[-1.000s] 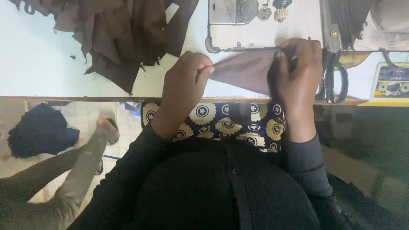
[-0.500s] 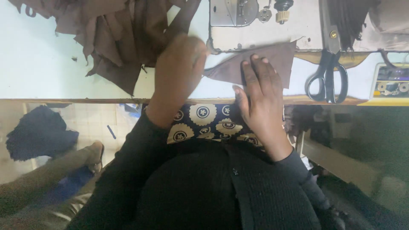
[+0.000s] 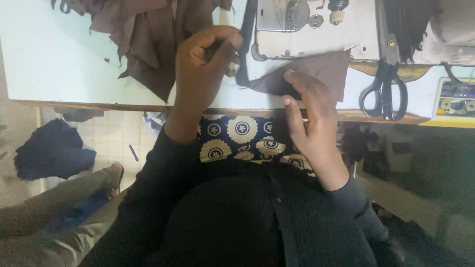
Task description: Folding and trimming small brown fabric pieces at a sewing workstation
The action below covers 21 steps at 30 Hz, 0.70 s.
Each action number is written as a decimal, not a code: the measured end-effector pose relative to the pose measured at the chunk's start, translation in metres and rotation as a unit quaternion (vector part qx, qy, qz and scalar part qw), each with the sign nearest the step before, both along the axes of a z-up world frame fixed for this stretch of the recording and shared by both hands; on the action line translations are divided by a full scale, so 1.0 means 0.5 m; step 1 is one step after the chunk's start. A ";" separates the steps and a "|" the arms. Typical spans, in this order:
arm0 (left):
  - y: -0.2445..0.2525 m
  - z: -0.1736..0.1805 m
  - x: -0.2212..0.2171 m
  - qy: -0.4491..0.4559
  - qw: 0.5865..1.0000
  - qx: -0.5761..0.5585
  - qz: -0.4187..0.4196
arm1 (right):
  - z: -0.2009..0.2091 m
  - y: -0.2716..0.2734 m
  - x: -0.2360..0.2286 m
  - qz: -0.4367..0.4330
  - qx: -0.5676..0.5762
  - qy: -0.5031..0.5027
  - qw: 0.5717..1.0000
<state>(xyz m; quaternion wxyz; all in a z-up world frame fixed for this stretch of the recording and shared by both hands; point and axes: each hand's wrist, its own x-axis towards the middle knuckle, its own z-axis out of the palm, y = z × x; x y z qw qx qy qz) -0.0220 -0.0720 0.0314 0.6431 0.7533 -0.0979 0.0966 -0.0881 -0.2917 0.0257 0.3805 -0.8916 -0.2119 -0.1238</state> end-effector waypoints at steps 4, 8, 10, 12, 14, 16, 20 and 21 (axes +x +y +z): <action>-0.041 0.021 -0.054 0.073 0.974 -0.191 -0.101 | 0.027 0.031 0.005 0.056 0.106 0.014 0.993; -0.058 0.008 -0.083 0.137 0.955 -0.239 -0.111 | 0.002 0.028 -0.004 0.032 0.114 0.007 0.993; -0.064 0.008 -0.098 0.153 0.979 -0.088 -0.104 | -0.006 0.019 -0.012 0.057 0.053 -0.026 0.997; -0.078 0.027 -0.113 0.165 0.977 -0.090 -0.098 | 0.022 0.024 -0.032 0.045 0.053 -0.006 0.998; -0.084 0.027 -0.121 0.176 0.975 -0.094 -0.097 | 0.027 0.015 -0.048 0.029 0.051 0.013 0.998; -0.081 0.013 -0.119 0.120 0.964 -0.168 -0.169 | 0.009 -0.006 -0.054 0.003 0.034 -0.019 0.999; -0.059 0.009 -0.114 0.151 0.939 -0.195 -0.241 | 0.003 -0.060 -0.072 -0.050 0.175 0.090 0.979; -0.054 0.004 -0.117 0.145 0.956 -0.131 -0.221 | 0.001 -0.076 -0.073 -0.023 0.257 0.129 0.958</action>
